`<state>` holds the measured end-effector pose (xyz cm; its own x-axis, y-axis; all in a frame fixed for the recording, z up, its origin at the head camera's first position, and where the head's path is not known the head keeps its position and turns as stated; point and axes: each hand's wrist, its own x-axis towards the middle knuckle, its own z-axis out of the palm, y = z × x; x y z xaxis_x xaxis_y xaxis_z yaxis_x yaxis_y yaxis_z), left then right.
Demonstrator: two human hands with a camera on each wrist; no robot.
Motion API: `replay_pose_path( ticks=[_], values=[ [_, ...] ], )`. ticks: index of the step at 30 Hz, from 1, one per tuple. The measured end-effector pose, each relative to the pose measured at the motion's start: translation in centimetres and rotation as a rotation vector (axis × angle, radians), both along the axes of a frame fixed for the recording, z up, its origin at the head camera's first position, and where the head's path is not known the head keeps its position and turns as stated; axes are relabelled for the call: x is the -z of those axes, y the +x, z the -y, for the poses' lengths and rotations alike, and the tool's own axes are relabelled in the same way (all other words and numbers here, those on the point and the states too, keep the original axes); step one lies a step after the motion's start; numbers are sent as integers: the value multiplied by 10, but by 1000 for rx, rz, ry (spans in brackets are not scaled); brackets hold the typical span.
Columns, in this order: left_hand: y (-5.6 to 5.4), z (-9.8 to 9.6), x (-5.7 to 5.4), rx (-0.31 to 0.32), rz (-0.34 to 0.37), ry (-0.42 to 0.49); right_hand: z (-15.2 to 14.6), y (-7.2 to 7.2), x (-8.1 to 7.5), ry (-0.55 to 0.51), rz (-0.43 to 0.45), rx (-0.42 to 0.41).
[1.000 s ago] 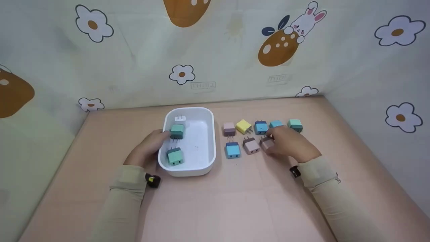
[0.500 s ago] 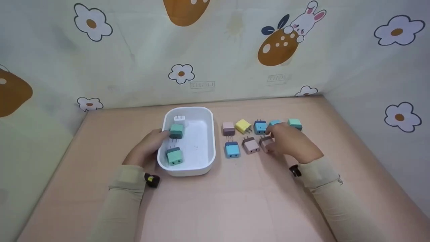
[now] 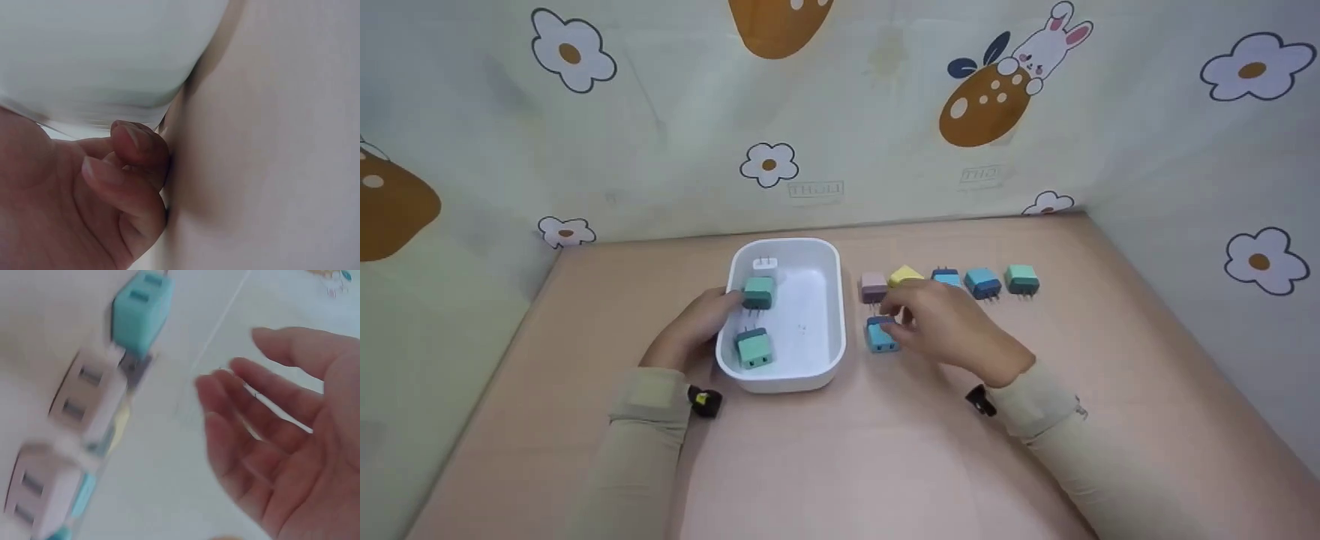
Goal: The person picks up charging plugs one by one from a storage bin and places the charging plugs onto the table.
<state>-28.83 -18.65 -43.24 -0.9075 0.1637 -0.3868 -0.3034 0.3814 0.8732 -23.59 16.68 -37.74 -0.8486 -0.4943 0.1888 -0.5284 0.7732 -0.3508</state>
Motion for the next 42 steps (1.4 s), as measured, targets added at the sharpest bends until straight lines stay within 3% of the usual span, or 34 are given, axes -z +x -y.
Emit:
replay_pose_path(
  ticks=[6,10,19,23,26,31,35,42],
  values=[
    [-1,-2,1,-1,10,7,48,-8,4,-21,-81,-123],
    [-1,-3,1,-6,12,23,77,-18,9,-2,-35,-145],
    [-2,-2,0,28,-18,17,128,-27,27,89,196,-130],
    [-2,1,-1,42,-50,18,149,-25,33,126,201,-171],
    [-2,3,0,45,-62,15,162,-23,39,168,143,-212],
    [-1,5,-1,33,-50,23,171,-24,45,165,94,-254],
    [-1,6,-2,27,-44,17,168,-26,46,103,143,-260],
    [-2,4,-1,18,-32,25,160,-24,44,98,196,-168]
  ],
)
